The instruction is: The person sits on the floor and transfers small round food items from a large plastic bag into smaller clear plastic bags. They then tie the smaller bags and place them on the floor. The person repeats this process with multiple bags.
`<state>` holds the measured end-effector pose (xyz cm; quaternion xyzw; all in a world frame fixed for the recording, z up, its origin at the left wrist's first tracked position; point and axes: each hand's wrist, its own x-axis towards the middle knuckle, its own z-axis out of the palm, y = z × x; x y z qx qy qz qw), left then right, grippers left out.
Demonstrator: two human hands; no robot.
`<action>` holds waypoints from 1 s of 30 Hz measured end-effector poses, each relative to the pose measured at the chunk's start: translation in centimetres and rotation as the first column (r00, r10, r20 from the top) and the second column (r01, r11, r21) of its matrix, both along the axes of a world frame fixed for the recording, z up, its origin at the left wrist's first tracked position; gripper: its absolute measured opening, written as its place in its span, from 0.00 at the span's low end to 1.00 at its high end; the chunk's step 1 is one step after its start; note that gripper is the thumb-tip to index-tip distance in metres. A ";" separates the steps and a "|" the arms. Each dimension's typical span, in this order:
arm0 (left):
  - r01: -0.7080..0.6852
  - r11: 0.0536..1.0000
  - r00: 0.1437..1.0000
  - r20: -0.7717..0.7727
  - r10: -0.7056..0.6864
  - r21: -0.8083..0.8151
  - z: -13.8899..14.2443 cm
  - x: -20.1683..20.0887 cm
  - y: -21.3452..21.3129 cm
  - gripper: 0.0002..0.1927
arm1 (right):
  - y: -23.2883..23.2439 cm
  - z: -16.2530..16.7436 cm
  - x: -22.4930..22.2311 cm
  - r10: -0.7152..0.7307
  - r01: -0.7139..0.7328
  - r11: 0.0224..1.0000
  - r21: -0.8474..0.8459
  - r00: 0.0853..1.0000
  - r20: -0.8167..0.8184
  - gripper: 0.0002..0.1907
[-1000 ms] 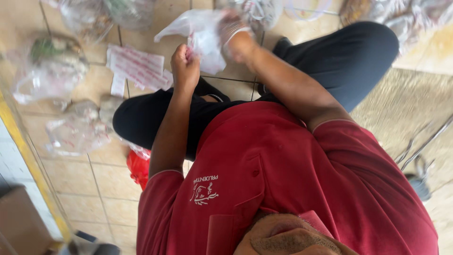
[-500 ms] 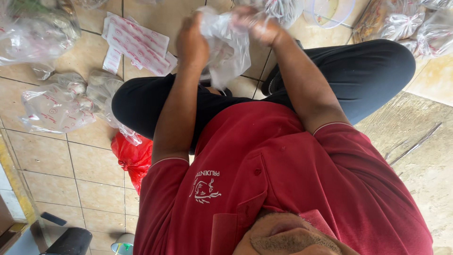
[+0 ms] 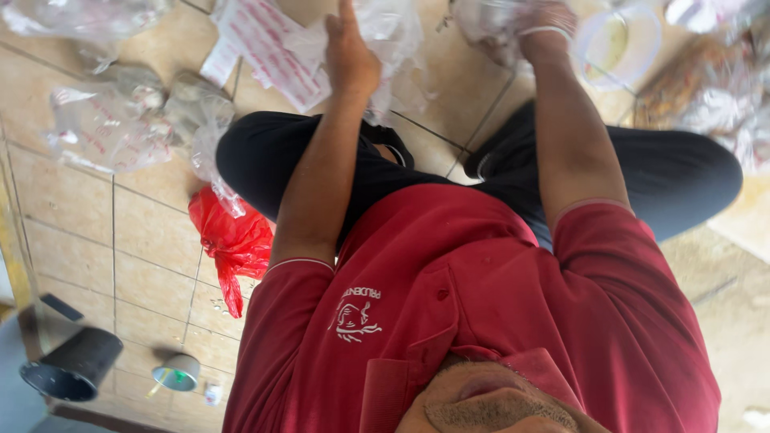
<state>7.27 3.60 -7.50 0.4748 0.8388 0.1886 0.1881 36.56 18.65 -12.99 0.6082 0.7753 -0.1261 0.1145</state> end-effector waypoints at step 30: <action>-0.118 0.987 0.972 0.218 0.092 0.107 -1.4 -1.2 4.4 0.21 | 0.0 1.4 -1.5 -0.281 0.278 0.935 -0.221 0.960 0.018 0.44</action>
